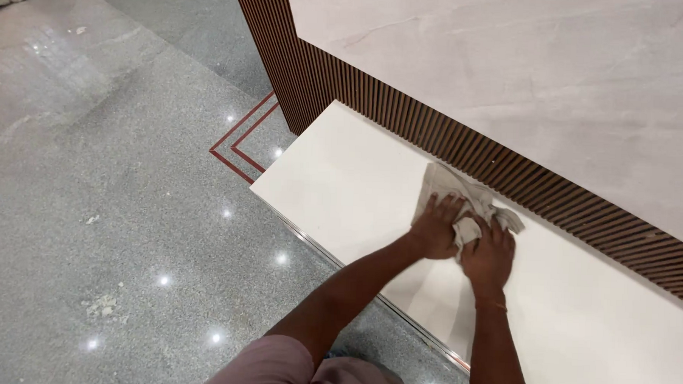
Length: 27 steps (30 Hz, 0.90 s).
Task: Wiping a white stone bench with a cloth in a hallway.
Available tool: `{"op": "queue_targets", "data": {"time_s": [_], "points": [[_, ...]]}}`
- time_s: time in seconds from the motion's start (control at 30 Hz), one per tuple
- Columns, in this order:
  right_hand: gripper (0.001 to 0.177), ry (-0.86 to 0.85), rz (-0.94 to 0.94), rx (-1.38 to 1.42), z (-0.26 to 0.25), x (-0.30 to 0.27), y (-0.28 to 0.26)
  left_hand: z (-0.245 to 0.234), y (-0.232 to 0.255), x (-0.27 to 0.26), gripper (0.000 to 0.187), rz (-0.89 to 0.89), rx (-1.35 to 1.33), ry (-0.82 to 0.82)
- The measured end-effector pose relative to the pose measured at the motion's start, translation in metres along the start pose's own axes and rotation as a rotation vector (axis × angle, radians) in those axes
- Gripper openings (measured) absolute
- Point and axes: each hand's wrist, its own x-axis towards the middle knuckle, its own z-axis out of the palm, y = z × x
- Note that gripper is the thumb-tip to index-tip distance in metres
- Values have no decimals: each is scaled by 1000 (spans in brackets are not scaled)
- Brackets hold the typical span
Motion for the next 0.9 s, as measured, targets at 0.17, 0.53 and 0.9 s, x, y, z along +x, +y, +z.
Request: {"op": "queue_targets", "data": {"time_s": [0.17, 0.53, 0.9], "points": [[60, 31, 147, -87, -52, -70, 49, -9, 85, -15, 84, 133, -52, 27], [93, -386, 270, -303, -58, -127, -83, -23, 56, -173, 47, 259, -210, 74], [73, -157, 34, -71, 18, 19, -85, 9, -56, -56, 55, 32, -44, 91]]}}
